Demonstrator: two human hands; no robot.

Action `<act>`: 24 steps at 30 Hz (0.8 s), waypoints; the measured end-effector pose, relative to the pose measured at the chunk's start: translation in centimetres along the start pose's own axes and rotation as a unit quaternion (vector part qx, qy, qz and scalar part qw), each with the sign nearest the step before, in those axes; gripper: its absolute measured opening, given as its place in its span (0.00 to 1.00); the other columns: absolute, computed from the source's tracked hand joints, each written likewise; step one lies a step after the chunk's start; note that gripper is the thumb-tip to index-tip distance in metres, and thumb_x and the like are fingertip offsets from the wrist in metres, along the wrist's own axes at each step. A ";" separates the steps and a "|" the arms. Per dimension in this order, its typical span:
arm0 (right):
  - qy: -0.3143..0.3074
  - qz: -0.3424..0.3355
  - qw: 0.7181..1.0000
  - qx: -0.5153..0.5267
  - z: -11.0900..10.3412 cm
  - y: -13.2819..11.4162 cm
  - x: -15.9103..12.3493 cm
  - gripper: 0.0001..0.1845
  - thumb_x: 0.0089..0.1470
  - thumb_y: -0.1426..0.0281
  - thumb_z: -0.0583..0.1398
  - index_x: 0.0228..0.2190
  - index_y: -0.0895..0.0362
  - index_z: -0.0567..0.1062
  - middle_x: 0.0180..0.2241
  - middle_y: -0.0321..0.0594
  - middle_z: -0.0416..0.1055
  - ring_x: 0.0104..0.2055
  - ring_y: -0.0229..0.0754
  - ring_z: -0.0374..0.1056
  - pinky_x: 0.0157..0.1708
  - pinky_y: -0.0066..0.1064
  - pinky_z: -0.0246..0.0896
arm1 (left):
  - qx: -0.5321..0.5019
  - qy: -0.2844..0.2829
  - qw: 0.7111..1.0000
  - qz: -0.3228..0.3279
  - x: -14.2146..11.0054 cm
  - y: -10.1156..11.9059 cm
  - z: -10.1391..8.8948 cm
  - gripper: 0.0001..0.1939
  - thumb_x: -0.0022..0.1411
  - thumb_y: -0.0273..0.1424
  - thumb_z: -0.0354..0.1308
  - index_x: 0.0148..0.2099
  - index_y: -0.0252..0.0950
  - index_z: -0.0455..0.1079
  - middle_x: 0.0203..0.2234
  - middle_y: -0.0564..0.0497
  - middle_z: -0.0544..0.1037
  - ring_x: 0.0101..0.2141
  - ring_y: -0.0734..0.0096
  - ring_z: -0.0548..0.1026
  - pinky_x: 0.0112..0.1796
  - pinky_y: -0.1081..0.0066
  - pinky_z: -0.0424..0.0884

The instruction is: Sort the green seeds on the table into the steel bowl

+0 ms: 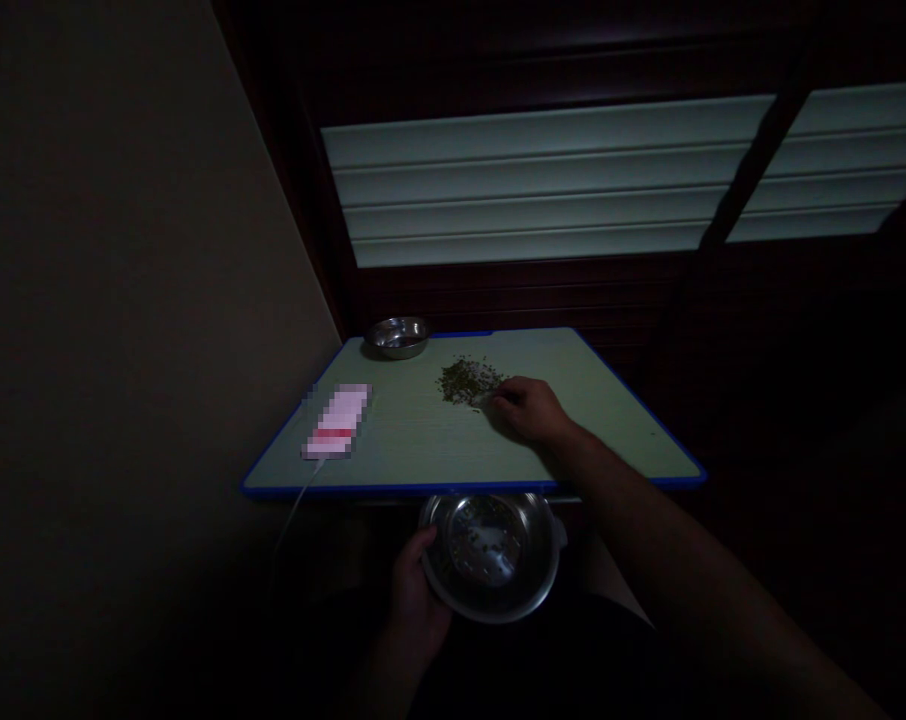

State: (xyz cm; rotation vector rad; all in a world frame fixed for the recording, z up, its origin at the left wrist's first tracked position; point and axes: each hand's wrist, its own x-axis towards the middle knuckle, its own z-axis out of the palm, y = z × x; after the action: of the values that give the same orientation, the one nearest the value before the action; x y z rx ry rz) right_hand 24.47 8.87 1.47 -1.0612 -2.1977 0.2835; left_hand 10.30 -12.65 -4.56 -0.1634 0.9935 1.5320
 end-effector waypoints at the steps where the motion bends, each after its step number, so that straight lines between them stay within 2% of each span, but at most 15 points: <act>1: -0.002 -0.001 1.000 0.000 0.0 0.0 0.0 0.10 0.52 0.68 0.59 0.31 0.57 0.81 0.32 0.42 0.78 0.34 0.41 0.70 0.37 0.31 0.60 | 0.000 -0.001 1.000 0.000 0.0 0.0 0.0 0.10 0.59 0.27 0.56 0.34 0.29 0.78 0.27 0.44 0.84 0.31 0.60 0.82 0.42 0.61 0.76; 24: -0.022 -0.001 0.998 0.066 0.5 0.5 0.1 0.08 0.50 0.70 0.60 0.29 0.59 0.80 0.30 0.42 0.76 0.32 0.41 0.68 0.34 0.31 0.59 | 0.007 0.001 1.000 -0.002 0.1 0.1 0.2 0.10 0.59 0.27 0.54 0.34 0.30 0.78 0.26 0.45 0.84 0.30 0.62 0.81 0.42 0.60 0.77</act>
State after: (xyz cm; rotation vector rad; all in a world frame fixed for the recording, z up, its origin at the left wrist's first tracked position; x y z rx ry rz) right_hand 24.42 9.29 0.91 -0.9886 -2.1860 0.4490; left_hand 10.29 -12.44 -4.47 -0.1567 1.0061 1.5216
